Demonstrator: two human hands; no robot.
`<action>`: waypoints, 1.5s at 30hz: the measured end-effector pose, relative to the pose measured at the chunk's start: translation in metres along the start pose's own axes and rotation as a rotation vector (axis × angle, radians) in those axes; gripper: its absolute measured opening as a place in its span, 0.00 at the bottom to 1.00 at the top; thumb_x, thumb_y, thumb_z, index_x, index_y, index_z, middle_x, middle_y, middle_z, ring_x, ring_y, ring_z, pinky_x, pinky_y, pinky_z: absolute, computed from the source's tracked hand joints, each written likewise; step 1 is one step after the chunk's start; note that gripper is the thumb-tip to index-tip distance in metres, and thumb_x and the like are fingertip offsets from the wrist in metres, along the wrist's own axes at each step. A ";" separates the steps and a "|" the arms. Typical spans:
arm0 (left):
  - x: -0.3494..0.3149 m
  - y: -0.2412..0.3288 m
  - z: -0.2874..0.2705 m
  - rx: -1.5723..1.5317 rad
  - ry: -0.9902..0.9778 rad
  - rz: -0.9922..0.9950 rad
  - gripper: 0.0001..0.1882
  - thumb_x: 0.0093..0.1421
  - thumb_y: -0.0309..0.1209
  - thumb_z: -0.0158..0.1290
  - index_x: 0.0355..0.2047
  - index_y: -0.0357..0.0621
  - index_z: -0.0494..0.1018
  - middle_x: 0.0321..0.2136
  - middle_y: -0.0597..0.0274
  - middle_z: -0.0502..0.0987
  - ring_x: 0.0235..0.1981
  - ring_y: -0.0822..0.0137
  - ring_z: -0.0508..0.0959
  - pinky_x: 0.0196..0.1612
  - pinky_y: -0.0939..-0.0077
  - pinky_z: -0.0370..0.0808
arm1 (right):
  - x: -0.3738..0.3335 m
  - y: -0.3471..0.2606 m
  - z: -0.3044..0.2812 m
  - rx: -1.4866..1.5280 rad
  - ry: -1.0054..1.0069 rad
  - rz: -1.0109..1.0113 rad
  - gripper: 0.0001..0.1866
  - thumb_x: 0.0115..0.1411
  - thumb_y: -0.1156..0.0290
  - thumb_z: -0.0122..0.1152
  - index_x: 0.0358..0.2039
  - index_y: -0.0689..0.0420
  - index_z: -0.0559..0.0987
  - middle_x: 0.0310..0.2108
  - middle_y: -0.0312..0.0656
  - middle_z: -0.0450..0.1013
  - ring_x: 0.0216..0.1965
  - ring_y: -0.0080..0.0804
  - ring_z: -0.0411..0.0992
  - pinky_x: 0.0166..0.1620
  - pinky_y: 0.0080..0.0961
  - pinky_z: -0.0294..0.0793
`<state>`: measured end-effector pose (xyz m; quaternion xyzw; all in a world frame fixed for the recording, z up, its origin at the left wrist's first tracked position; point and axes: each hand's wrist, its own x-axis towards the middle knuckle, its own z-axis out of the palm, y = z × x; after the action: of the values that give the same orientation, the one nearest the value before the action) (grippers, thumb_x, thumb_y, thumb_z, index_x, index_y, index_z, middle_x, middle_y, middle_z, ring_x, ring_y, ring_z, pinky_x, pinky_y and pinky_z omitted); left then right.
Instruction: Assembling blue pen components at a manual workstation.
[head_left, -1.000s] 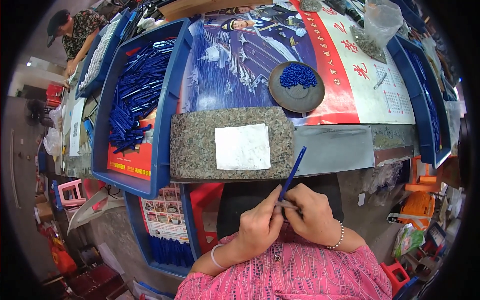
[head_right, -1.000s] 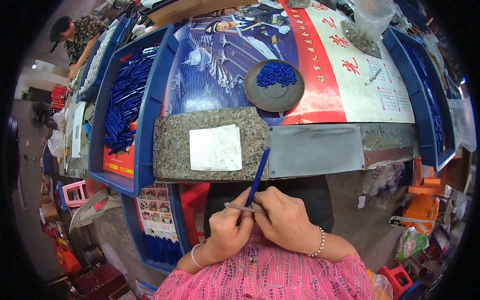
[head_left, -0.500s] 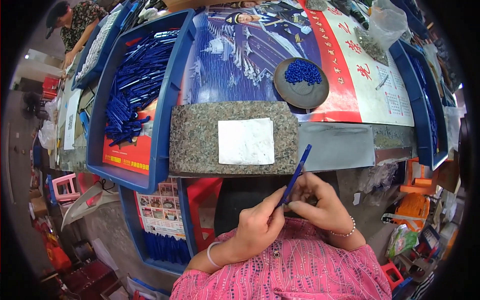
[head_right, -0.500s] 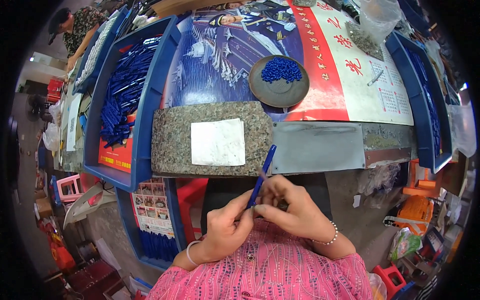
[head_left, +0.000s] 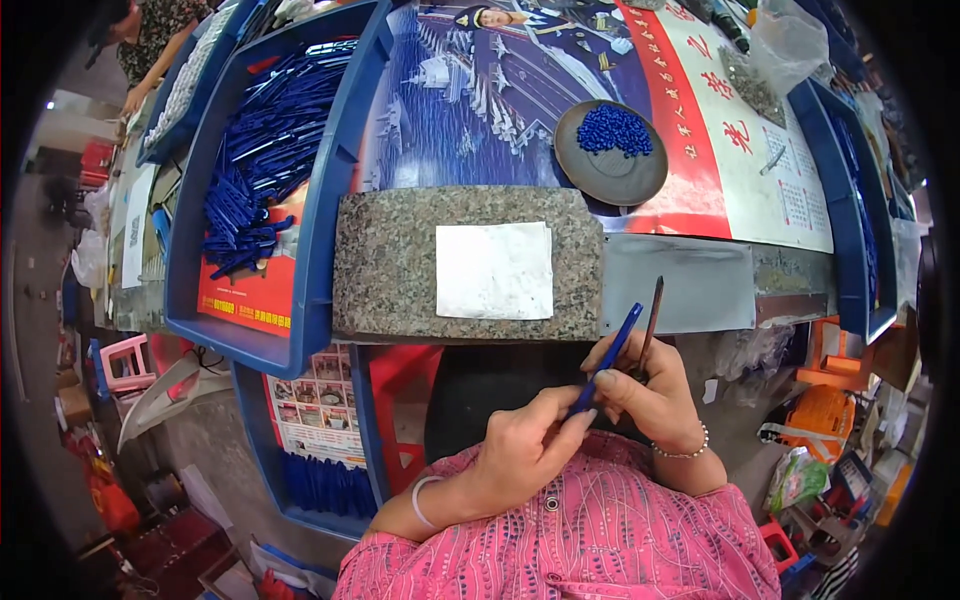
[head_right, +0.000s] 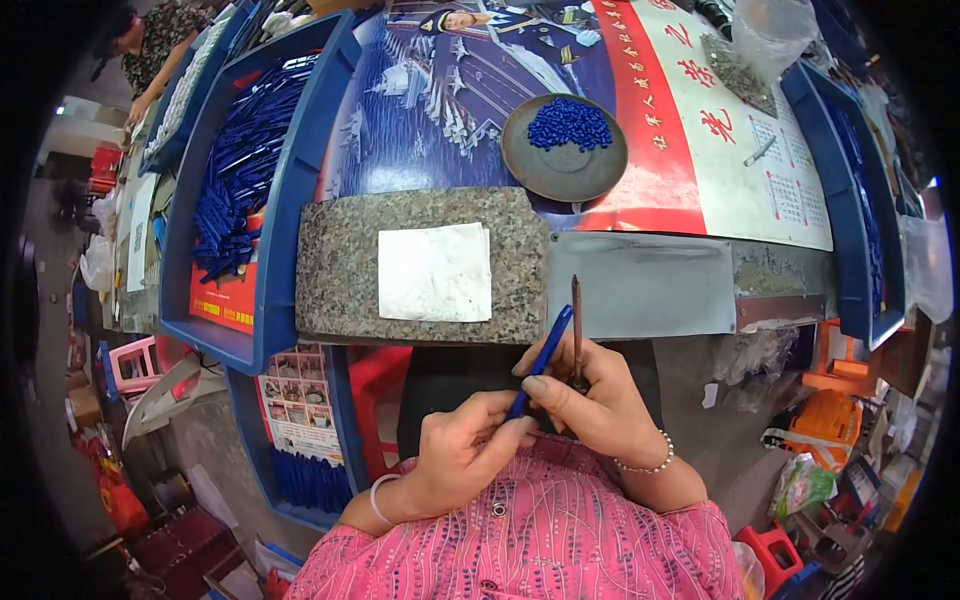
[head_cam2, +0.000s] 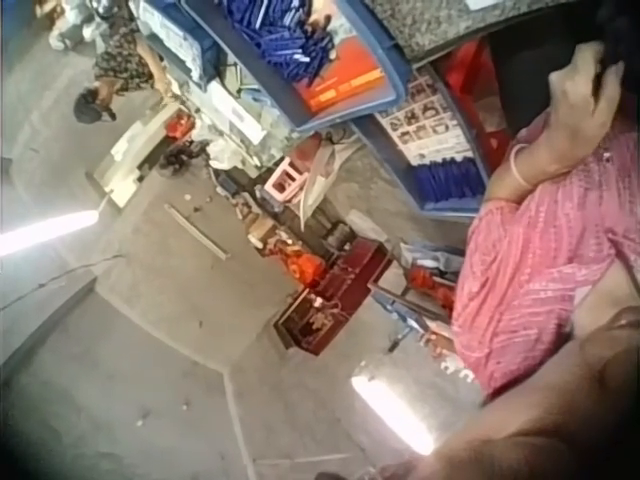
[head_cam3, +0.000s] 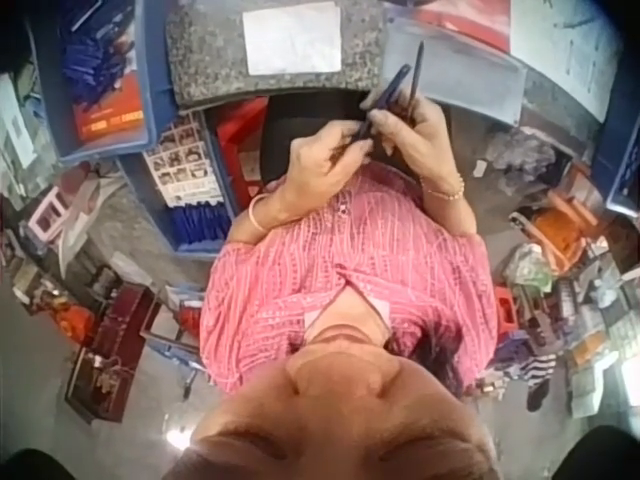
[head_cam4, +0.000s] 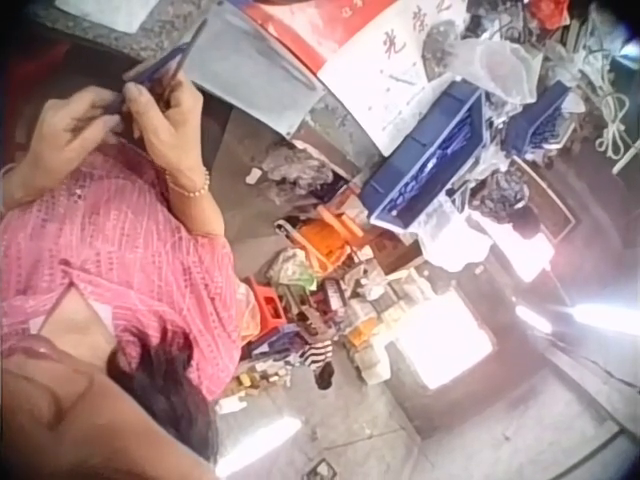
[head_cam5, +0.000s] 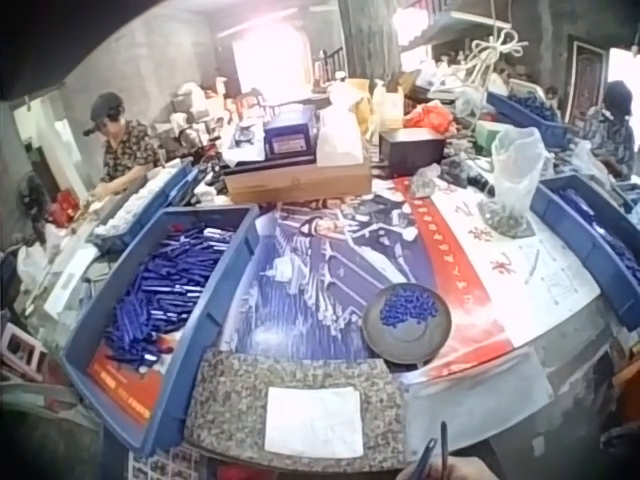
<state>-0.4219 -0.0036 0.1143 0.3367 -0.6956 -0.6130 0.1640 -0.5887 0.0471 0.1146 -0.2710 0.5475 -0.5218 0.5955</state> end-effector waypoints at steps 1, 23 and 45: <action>-0.001 -0.005 0.002 0.003 0.017 0.008 0.09 0.55 0.20 0.50 0.38 0.30 0.68 0.25 0.56 0.79 0.24 0.72 0.80 0.25 0.82 0.76 | 0.000 0.001 0.001 -0.022 -0.016 -0.011 0.10 0.58 0.70 0.56 0.37 0.63 0.71 0.23 0.33 0.68 0.17 0.12 0.63 0.20 0.10 0.61; 0.001 -0.007 -0.046 -0.558 0.117 -0.177 0.14 0.66 0.32 0.39 0.41 0.33 0.68 0.20 0.62 0.72 0.18 0.76 0.70 0.23 0.86 0.69 | 0.052 -0.040 0.022 -0.704 0.009 -0.406 0.08 0.56 0.75 0.54 0.37 0.63 0.75 0.23 0.42 0.72 0.22 0.25 0.70 0.26 0.21 0.67; 0.019 -0.035 -0.058 -0.877 0.004 -0.388 0.13 0.63 0.30 0.45 0.40 0.30 0.70 0.28 0.54 0.78 0.27 0.66 0.80 0.30 0.80 0.77 | 0.050 -0.063 0.060 -0.750 -0.008 -0.524 0.31 0.62 0.45 0.39 0.27 0.63 0.75 0.34 0.50 0.76 0.19 0.22 0.67 0.23 0.16 0.65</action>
<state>-0.3892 -0.0598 0.0879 0.3605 -0.2953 -0.8675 0.1744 -0.5599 -0.0336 0.1677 -0.5990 0.6093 -0.4196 0.3063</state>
